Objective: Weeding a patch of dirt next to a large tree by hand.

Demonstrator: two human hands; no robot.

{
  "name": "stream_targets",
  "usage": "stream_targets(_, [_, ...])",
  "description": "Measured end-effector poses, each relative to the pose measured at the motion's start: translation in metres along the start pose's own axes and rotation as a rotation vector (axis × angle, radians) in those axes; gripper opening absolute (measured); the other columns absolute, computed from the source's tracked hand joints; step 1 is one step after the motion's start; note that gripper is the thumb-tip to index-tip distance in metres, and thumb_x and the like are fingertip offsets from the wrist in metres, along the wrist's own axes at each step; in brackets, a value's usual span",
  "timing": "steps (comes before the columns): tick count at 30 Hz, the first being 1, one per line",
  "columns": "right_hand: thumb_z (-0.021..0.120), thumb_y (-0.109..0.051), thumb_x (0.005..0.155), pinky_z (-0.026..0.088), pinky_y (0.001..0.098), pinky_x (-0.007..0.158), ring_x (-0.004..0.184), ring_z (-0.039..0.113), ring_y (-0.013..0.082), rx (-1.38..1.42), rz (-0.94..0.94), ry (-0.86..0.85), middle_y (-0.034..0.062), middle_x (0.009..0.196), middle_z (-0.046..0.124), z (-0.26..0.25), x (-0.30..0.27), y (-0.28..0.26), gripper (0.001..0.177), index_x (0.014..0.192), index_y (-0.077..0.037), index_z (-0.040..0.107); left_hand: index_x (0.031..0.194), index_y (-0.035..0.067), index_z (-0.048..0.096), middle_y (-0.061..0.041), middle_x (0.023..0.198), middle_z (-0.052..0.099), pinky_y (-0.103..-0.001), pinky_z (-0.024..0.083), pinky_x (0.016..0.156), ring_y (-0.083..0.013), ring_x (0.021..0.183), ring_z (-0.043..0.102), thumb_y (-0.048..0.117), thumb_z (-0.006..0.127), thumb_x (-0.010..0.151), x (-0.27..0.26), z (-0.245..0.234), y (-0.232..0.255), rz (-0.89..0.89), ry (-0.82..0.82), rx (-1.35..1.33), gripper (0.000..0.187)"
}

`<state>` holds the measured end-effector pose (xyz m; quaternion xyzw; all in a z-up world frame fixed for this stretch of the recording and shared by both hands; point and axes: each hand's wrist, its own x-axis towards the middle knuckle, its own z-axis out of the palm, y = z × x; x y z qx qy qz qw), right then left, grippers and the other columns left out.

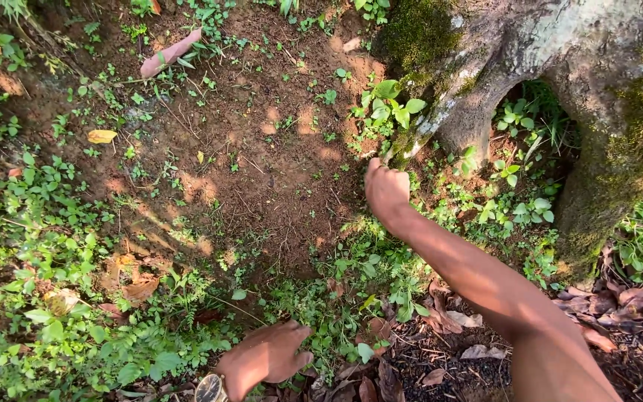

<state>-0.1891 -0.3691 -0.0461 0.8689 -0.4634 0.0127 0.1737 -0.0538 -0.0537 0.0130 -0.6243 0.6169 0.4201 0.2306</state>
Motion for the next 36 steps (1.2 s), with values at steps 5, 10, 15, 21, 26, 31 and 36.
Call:
stream_targets(5, [0.041,-0.017,0.110,0.036,0.0246,0.041,0.052,0.039,0.0046,-0.241,-0.059,-0.124,-0.0044,0.068,0.044,0.014,0.025,-0.013,0.023,0.105,0.001,0.054,0.161,0.020,0.025,-0.008,0.169,0.021,-0.049,0.017,0.128,-0.0265,0.157,0.017,0.046,0.037,0.106,-0.004,0.003,-0.007,-0.021,-0.020,-0.001,0.062])
stream_targets(10, [0.037,-0.017,0.108,0.037,0.0245,0.046,0.052,0.036,0.0041,-0.280,-0.103,-0.117,-0.0054,0.066,0.042,0.012,0.001,-0.027,0.027,0.102,0.003,0.055,0.158,0.015,0.031,-0.010,0.165,0.032,-0.046,0.027,0.126,-0.0281,0.154,0.028,0.042,0.038,0.104,0.003,0.015,-0.021,0.018,0.014,-0.027,0.061])
stream_targets(15, [0.029,-0.003,0.109,0.042,0.0300,0.035,0.041,0.033,0.0069,0.330,-0.238,-0.271,0.0035,0.057,0.044,0.007,-0.040,-0.044,0.026,0.107,-0.004,0.055,0.157,0.014,0.032,-0.012,0.165,0.030,-0.048,0.022,0.126,-0.0279,0.156,0.024,0.045,0.041,0.105,0.010,0.020,-0.029,0.040,0.029,-0.029,0.061])
stream_targets(21, [0.045,0.012,0.091,0.034,0.0245,0.034,0.041,0.035,0.0064,-0.081,-0.230,-0.295,-0.0021,0.052,0.042,-0.025,-0.030,-0.021,0.079,0.162,-0.012,0.017,0.153,0.008,0.038,-0.015,0.157,0.043,-0.047,0.033,0.123,-0.0317,0.147,0.040,0.045,0.043,0.105,0.007,0.021,-0.026,0.105,0.132,-0.032,0.061])
stream_targets(26, [0.054,-0.002,0.097,0.047,0.0320,0.043,0.053,0.052,0.0149,0.030,-0.206,-0.178,0.0035,0.073,0.057,0.001,-0.013,0.023,0.054,0.149,-0.010,0.040,0.154,0.013,0.037,-0.010,0.156,0.044,-0.053,0.032,0.121,-0.0308,0.147,0.039,0.041,0.043,0.103,-0.010,0.011,-0.014,0.045,0.107,-0.042,0.058])
stream_targets(31, [0.058,-0.010,0.093,0.062,0.0299,0.058,0.082,0.068,0.0208,0.331,-0.443,0.229,0.0049,0.094,0.067,0.017,-0.014,0.046,0.020,0.111,-0.010,0.069,0.159,0.018,0.031,-0.009,0.164,0.031,-0.052,0.021,0.126,-0.0293,0.154,0.025,0.041,0.038,0.107,0.004,0.018,-0.019,0.034,0.056,-0.007,0.057])
stream_targets(36, [0.050,-0.021,0.104,0.058,0.0299,0.049,0.068,0.061,0.0180,0.381,-0.410,0.126,0.0079,0.085,0.060,0.035,-0.021,0.048,0.024,0.099,-0.004,0.067,0.161,0.020,0.026,-0.006,0.168,0.023,-0.056,0.015,0.128,-0.0272,0.157,0.019,0.042,0.036,0.106,-0.006,0.008,-0.007,-0.041,-0.013,0.000,0.060])
